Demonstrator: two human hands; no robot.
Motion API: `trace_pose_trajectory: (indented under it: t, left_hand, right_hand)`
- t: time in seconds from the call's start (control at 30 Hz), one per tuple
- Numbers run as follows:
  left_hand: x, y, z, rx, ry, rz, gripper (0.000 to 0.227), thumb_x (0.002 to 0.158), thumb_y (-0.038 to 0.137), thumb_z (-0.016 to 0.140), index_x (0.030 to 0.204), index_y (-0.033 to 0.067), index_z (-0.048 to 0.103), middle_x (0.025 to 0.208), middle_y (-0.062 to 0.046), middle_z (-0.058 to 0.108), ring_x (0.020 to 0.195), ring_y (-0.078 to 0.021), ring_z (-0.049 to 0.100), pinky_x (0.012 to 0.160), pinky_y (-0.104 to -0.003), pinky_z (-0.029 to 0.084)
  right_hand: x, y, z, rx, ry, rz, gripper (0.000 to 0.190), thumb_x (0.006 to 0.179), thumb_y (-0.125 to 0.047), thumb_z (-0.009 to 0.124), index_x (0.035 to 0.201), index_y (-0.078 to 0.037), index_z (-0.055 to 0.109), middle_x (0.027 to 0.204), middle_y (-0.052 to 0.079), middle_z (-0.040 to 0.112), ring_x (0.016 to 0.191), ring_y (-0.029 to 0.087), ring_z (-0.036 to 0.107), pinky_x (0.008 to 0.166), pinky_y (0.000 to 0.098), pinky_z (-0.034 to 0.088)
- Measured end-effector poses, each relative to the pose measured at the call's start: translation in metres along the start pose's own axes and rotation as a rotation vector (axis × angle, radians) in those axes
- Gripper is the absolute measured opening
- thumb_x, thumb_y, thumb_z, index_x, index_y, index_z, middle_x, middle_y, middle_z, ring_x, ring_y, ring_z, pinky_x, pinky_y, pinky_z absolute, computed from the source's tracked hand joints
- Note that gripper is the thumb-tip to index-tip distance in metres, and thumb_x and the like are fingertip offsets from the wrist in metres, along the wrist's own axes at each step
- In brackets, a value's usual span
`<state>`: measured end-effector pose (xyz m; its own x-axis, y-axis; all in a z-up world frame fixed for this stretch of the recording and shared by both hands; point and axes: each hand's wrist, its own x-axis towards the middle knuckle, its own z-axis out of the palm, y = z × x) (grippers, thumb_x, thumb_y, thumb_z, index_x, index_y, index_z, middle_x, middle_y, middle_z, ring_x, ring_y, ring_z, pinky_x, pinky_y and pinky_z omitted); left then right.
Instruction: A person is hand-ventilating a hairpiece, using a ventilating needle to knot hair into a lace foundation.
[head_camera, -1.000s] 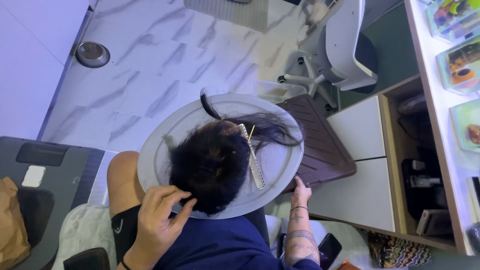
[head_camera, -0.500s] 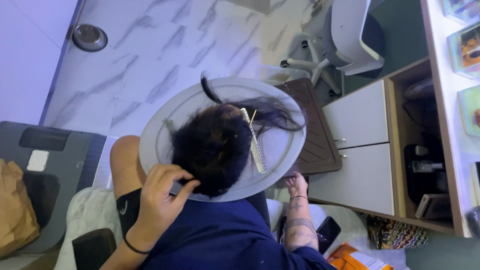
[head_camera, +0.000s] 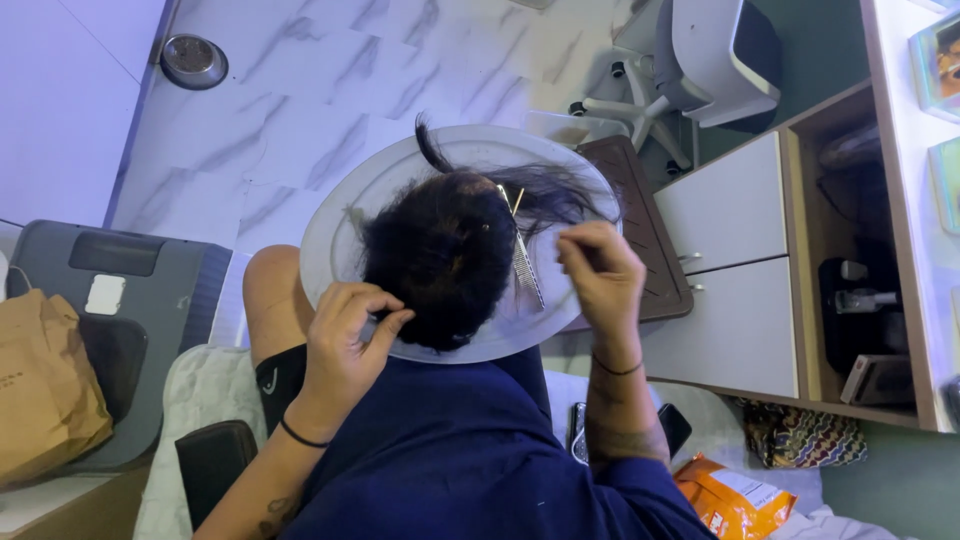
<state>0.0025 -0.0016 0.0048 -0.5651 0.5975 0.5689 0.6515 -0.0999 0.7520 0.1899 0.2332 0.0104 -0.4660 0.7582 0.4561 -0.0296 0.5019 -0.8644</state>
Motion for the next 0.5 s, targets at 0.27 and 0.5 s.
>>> trace_pose_trajectory:
  t: [0.27, 0.5]
  left_hand:
    - [-0.003, -0.003, 0.0, -0.037, 0.009, -0.004, 0.008, 0.089, 0.006, 0.078, 0.09, 0.0083, 0.071, 0.081, -0.002, 0.065, 0.079, -0.023, 0.065, 0.076, -0.035, 0.05]
    - [-0.003, -0.004, 0.004, -0.101, 0.017, -0.002, 0.008, 0.088, 0.004, 0.079, 0.088, 0.0067, 0.072, 0.077, -0.004, 0.064, 0.076, -0.0248, 0.064, 0.072, -0.035, 0.051]
  right_hand:
    - [0.024, -0.042, 0.063, -0.213, -0.259, -0.227, 0.015, 0.088, -0.009, 0.084, 0.102, -0.012, 0.081, 0.092, 0.004, 0.069, 0.07, 0.015, 0.065, 0.064, 0.0271, 0.056]
    - [0.035, -0.038, 0.051, -0.172, -0.39, -0.089, 0.012, 0.089, -0.005, 0.082, 0.098, -0.005, 0.074, 0.082, 0.011, 0.067, 0.07, 0.023, 0.068, 0.062, 0.0328, 0.057]
